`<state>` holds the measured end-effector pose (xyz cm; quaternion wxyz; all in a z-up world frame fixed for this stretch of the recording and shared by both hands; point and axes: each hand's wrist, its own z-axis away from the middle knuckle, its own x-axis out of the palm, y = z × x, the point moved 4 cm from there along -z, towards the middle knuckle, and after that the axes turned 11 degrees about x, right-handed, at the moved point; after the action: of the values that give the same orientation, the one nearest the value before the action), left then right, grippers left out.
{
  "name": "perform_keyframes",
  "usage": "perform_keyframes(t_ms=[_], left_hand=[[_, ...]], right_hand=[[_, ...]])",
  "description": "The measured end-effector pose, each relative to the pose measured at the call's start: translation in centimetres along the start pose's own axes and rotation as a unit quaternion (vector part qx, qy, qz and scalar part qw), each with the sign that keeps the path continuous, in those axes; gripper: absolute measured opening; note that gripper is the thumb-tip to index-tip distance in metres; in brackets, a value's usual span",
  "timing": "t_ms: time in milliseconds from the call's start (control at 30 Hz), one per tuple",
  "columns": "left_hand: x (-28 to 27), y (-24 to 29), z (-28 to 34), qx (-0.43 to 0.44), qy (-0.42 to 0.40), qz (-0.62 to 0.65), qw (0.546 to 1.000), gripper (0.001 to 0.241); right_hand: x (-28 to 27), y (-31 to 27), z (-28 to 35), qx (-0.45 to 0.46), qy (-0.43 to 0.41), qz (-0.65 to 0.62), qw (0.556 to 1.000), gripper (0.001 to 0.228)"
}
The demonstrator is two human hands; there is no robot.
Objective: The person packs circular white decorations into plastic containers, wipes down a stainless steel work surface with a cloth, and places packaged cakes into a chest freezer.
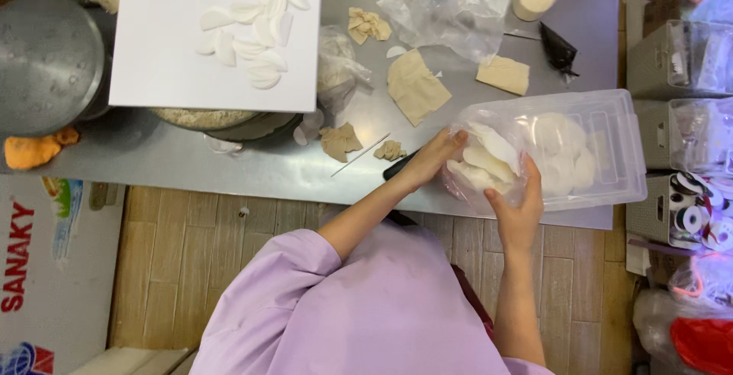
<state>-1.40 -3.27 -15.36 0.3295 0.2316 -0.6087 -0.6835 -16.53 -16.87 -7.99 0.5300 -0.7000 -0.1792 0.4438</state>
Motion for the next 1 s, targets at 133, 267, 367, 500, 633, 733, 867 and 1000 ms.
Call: perform_keyframes(t_ms=[133,267,367,500,633,733,867,1000], left_hand=[[-3.3,2.7,2.5,0.118,0.091,-0.024,0.988,0.064],[-6.1,4.3,5.8,0.171,0.256,-0.246,0.919,0.06],[-7.6,4.4,8.4,0.167,0.313,-0.262,0.897,0.055],[-9.7,2.6,12.1,0.206,0.274,-0.231,0.91,0.052],[-16.3,-3.0,12.5,0.175,0.26,-0.463,0.829,0.04],[-23.1,-7.3,11.5,0.067,0.254,-0.573,0.777,0.072],[-26.3,-12.9,8.2,0.043,0.196,-0.612,0.765,0.075],[-27.0,-17.2,6.7,0.064,0.199,-0.663,0.719,0.041]], right_hand=[[2.7,-3.0,-1.6,-0.033,0.017,0.009,0.999,0.065],[6.6,-5.8,-2.1,-0.185,0.017,0.098,0.978,0.054],[9.7,-5.2,-4.3,-0.222,0.005,0.136,0.965,0.054],[12.6,-3.9,-10.1,-0.21,-0.01,0.117,0.971,0.045],[13.5,-3.2,-13.5,-0.21,0.0,0.089,0.974,0.048],[12.8,-1.8,-14.9,-0.196,0.016,0.074,0.978,0.039],[10.3,1.9,-17.9,-0.086,0.054,-0.019,0.995,0.032],[5.6,5.9,-19.3,-0.021,0.086,-0.278,0.956,0.034]])
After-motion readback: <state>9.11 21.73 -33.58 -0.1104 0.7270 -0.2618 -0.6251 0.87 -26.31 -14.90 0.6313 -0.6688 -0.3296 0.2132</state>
